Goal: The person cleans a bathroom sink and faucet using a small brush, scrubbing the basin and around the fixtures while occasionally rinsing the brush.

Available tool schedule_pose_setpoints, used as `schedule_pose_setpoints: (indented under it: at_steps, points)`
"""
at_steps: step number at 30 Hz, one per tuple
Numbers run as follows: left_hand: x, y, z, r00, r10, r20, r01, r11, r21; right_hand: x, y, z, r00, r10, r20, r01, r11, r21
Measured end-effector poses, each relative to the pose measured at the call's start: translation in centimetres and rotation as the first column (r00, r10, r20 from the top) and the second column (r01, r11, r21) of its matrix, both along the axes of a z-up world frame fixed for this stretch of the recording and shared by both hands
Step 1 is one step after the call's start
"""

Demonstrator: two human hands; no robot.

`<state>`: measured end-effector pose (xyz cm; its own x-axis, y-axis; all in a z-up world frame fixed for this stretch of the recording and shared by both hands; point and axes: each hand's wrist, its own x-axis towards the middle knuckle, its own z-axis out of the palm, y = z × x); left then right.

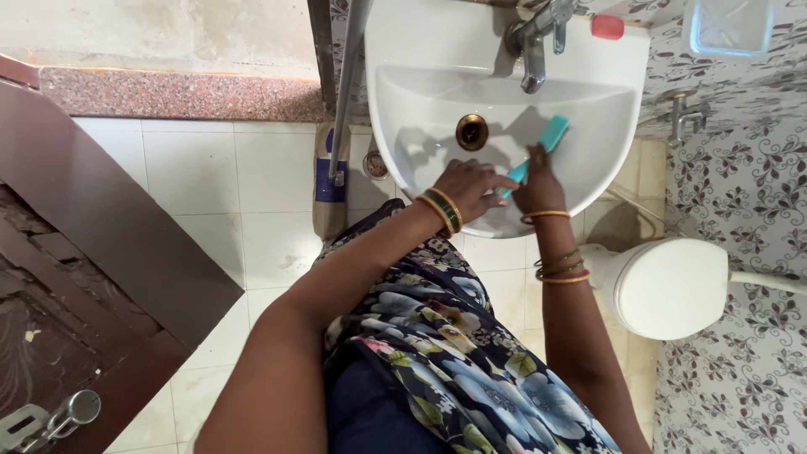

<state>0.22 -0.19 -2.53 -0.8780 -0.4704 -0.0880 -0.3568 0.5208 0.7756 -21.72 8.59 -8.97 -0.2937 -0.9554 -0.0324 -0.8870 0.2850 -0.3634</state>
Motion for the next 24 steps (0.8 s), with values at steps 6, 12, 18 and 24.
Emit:
schedule_pose_setpoints:
  at_steps: [6,12,18,24]
  points:
    - [7.3,-2.9,3.5,0.996,0.091,0.024,-0.088,0.99,-0.112,7.3,-0.6,0.5,0.958,0.126,0.259,-0.187,0.955,0.228]
    - [11.3,-4.6,10.2,0.956,0.294,0.011,-0.284,0.934,-0.216,14.2,-6.0,4.3,0.688,-0.081,0.721,-0.219,0.925,0.312]
    - [9.6,-3.9,8.1,0.893,0.353,-0.279,-0.446,0.773,-0.451,13.7,-5.5,3.6,0.817,0.076,0.572,-0.142,0.987,0.071]
    - [2.9,-2.4,0.1,0.959,0.281,0.033,-0.272,0.948,-0.163,4.3,-2.0,3.2,0.999,0.003,-0.047,0.008,0.97,0.242]
